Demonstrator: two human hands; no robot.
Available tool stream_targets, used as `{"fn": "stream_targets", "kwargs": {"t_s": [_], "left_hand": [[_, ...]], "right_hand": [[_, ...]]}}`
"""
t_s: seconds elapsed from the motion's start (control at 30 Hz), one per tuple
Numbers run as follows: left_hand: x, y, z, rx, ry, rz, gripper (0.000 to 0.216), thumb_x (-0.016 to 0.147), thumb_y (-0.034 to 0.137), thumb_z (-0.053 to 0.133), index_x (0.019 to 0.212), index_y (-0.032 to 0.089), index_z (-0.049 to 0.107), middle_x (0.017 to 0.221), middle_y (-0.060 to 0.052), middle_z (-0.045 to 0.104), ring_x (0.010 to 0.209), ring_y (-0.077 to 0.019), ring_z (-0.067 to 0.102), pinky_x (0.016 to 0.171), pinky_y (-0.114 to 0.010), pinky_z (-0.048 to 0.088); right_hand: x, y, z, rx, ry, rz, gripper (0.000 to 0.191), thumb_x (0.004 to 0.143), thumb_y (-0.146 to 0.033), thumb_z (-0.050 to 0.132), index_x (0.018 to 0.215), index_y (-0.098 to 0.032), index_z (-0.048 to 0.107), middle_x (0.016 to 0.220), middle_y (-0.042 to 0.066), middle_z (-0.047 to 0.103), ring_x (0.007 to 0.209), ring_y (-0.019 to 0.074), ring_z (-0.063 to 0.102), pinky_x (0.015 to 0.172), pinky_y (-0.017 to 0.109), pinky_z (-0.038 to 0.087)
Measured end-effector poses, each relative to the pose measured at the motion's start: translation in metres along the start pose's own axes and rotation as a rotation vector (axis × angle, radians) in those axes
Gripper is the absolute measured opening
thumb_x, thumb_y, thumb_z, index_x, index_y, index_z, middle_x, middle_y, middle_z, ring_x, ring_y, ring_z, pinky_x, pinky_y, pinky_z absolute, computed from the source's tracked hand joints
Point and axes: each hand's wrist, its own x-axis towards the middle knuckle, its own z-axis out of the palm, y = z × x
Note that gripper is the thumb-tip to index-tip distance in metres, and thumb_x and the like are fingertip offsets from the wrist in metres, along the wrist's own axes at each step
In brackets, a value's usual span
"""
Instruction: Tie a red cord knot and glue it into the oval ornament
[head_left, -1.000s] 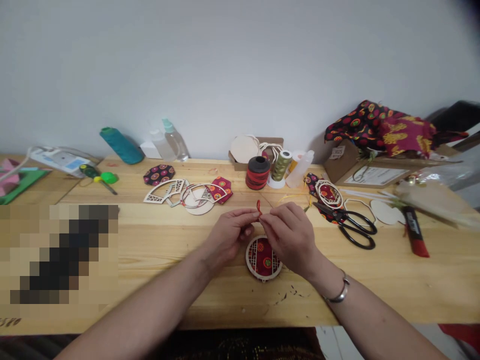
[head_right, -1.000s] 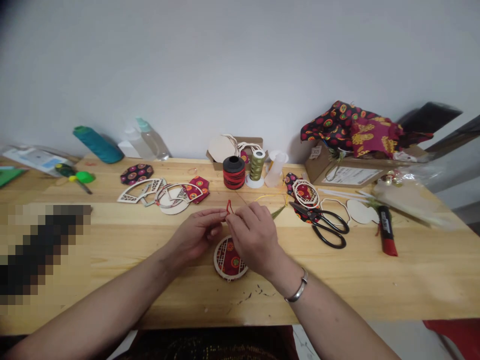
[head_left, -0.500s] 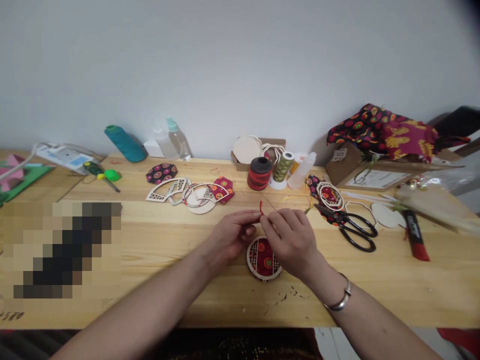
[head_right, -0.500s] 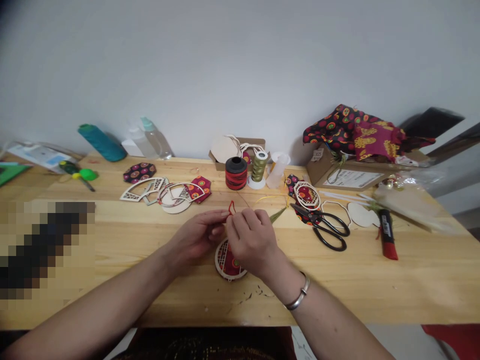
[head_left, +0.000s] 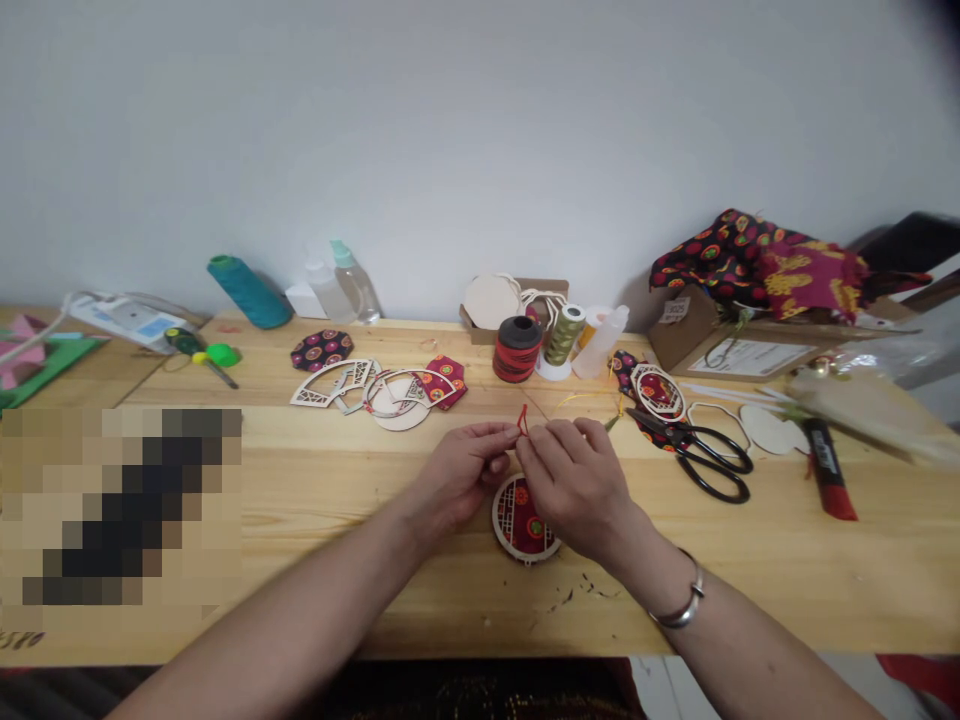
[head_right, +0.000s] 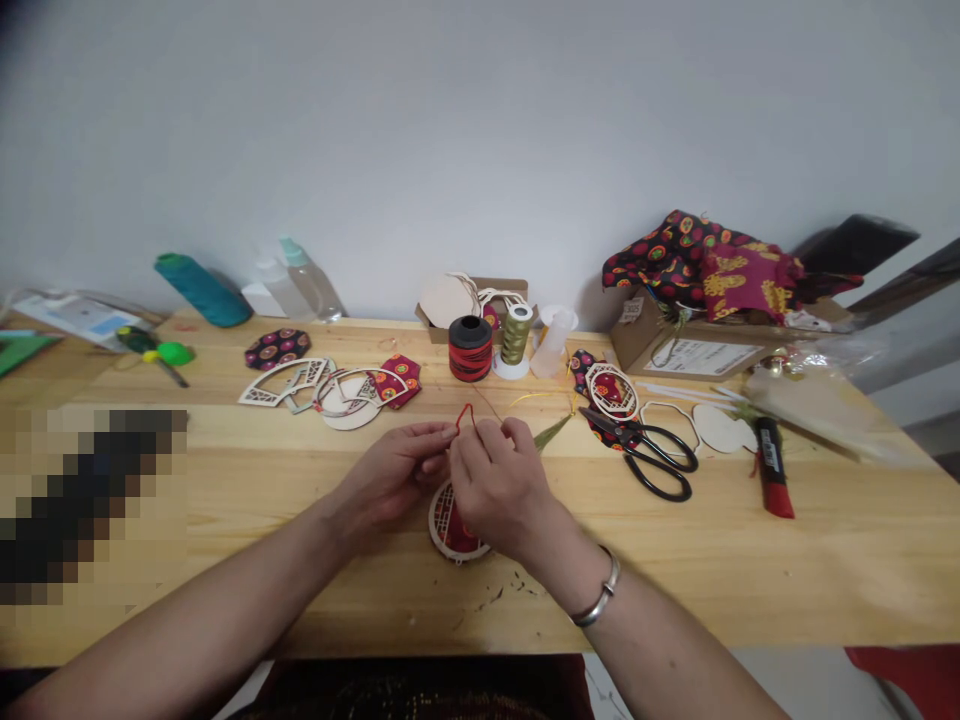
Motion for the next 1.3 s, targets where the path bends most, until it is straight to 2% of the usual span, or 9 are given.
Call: {"fn": "stream_targets", "kwargs": {"t_s": [0.1,0.2,0.3,0.4,0.63,0.83,1.0,1.17,1.3], "left_hand": [[0.0,0.001,0.0,0.021,-0.011,-0.014,0.017,0.063,0.019,0.077,0.065,0.008,0.064,0.051,0.003,0.048,0.041,-0.0013,0.034,0.039,-0.015,0.02],[-0.001,0.002,0.0,0.061,0.024,0.007,0.018,0.062,0.019,0.077,0.067,0.008,0.064,0.062,-0.001,0.057,0.041,0.0,0.035,0.038,-0.015,0.018],[-0.002,0.002,0.001,0.078,0.02,0.01,0.018,0.062,0.02,0.076,0.067,0.008,0.065,0.062,-0.001,0.057,0.04,0.0006,0.034,0.038,-0.016,0.016],[-0.002,0.001,0.001,0.099,0.006,0.023,0.018,0.063,0.022,0.076,0.067,0.008,0.065,0.058,0.001,0.054,0.04,0.0002,0.034,0.039,-0.016,0.016],[-0.004,-0.004,0.003,0.186,-0.036,0.031,0.02,0.066,0.027,0.074,0.067,0.009,0.066,0.04,0.007,0.037,0.038,-0.0015,0.026,0.041,-0.019,0.013],[-0.004,-0.004,0.003,0.26,0.002,0.087,0.021,0.063,0.028,0.074,0.065,0.009,0.067,0.042,0.004,0.045,0.04,-0.0027,0.031,0.042,-0.019,0.016],[-0.004,-0.002,0.005,0.279,0.0,0.079,0.023,0.064,0.031,0.074,0.065,0.01,0.066,0.043,0.005,0.046,0.04,-0.0025,0.03,0.042,-0.019,0.017],[-0.005,-0.001,0.005,0.305,-0.005,0.08,0.02,0.065,0.028,0.072,0.062,0.009,0.065,0.04,0.006,0.044,0.039,-0.0024,0.031,0.043,-0.018,0.019],[-0.005,0.0,0.005,0.307,0.021,0.058,0.018,0.064,0.026,0.072,0.061,0.009,0.065,0.043,0.004,0.049,0.038,-0.0015,0.03,0.042,-0.019,0.019]], "right_hand": [[-0.001,0.004,0.003,0.25,0.069,0.117,0.015,0.085,-0.017,0.049,0.083,-0.015,0.064,0.079,0.008,0.063,0.078,0.02,0.054,0.068,0.037,0.04],[-0.002,0.011,0.01,0.591,0.141,0.435,0.017,0.085,-0.021,0.049,0.077,-0.017,0.063,0.075,0.007,0.064,0.073,0.0172,0.055,0.068,0.033,0.045],[0.0,0.016,0.017,0.943,0.065,0.793,0.017,0.084,-0.029,0.052,0.077,-0.018,0.063,0.069,0.004,0.065,0.063,0.0144,0.056,0.06,0.029,0.046],[0.003,0.016,0.02,1.238,-0.017,0.961,0.022,0.077,-0.037,0.06,0.082,-0.016,0.064,0.071,0.004,0.067,0.063,0.0142,0.058,0.06,0.028,0.047],[0.005,0.009,0.021,1.399,-0.054,1.032,0.035,0.063,-0.033,0.073,0.091,-0.016,0.061,0.068,0.0,0.062,0.061,0.0124,0.057,0.061,0.028,0.047],[0.007,0.015,0.018,1.528,-0.087,1.114,0.031,0.062,-0.034,0.072,0.085,-0.015,0.064,0.066,-0.001,0.063,0.056,0.0094,0.052,0.053,0.024,0.04],[0.009,0.017,0.012,1.658,-0.174,1.203,0.029,0.067,-0.042,0.068,0.071,-0.014,0.066,0.058,-0.001,0.06,0.052,0.0073,0.05,0.05,0.022,0.037],[0.01,0.018,0.013,1.637,-0.165,1.212,0.025,0.056,-0.03,0.076,0.075,-0.015,0.071,0.064,0.0,0.067,0.055,0.0085,0.053,0.055,0.024,0.041],[0.009,0.019,0.016,1.581,-0.135,1.184,0.021,0.056,-0.027,0.076,0.074,-0.016,0.073,0.064,0.0,0.068,0.057,0.0098,0.054,0.058,0.026,0.042]]}}
